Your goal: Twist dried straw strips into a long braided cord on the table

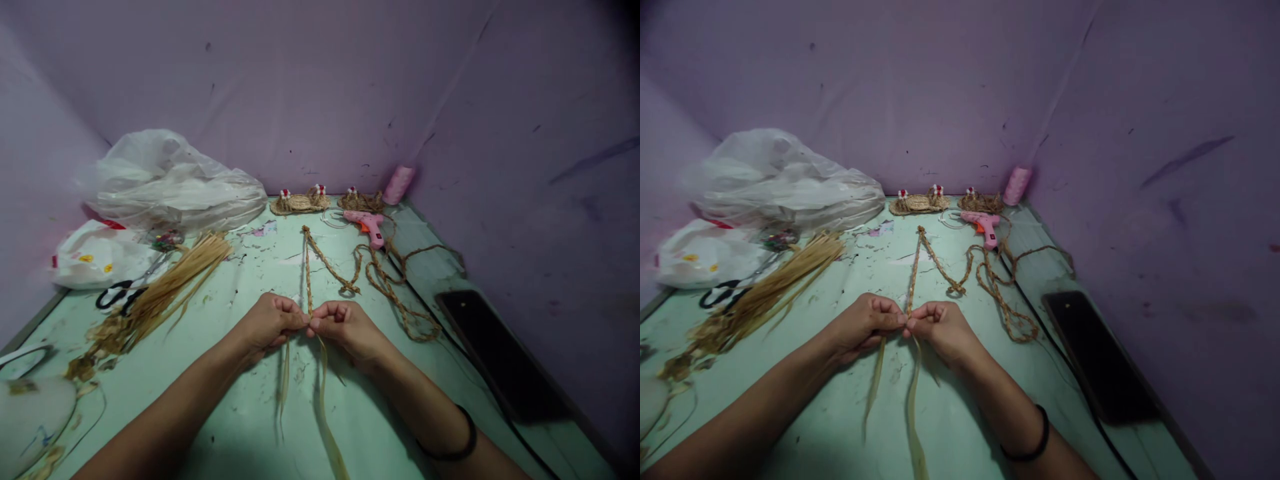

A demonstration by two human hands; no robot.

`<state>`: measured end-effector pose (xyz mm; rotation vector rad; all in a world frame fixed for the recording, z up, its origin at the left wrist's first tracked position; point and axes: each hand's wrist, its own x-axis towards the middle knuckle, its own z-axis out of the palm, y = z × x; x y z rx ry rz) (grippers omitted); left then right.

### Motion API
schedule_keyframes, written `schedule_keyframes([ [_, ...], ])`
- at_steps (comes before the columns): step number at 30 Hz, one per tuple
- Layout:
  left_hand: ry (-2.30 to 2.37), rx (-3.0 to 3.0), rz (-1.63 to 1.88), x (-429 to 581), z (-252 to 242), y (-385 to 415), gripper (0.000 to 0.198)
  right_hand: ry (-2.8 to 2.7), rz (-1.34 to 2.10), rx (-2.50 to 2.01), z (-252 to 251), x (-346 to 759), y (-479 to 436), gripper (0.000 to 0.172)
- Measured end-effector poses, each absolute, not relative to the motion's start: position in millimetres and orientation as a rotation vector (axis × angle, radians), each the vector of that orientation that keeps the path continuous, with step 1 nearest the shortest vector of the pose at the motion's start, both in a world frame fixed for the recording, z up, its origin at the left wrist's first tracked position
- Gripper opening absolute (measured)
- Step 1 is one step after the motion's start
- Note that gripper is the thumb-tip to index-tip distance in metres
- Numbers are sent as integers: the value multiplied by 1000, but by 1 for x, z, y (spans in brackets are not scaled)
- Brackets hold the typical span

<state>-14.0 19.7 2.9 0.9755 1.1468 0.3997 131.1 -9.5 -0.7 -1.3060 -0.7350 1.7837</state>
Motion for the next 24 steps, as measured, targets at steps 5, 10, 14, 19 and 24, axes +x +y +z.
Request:
schedule_keyframes([
  [5,1176,957,409,-10,3,19,14,-771,1745,-1325,-6,131,-9,16],
  [10,1236,944,402,-8,4,18,11,-772,1748,-1340,-7,130,-10,17],
  [14,1286,955,411,-4,5,15,11,-958,1579,-1470,-10,130,-11,10],
  [19,1309,1057,450,-2,3,13,11,-1441,1097,-1718,-3,133,-21,15],
  [24,1324,1061,478,0,1,10,8,-1752,807,-1763,9,128,-36,18],
])
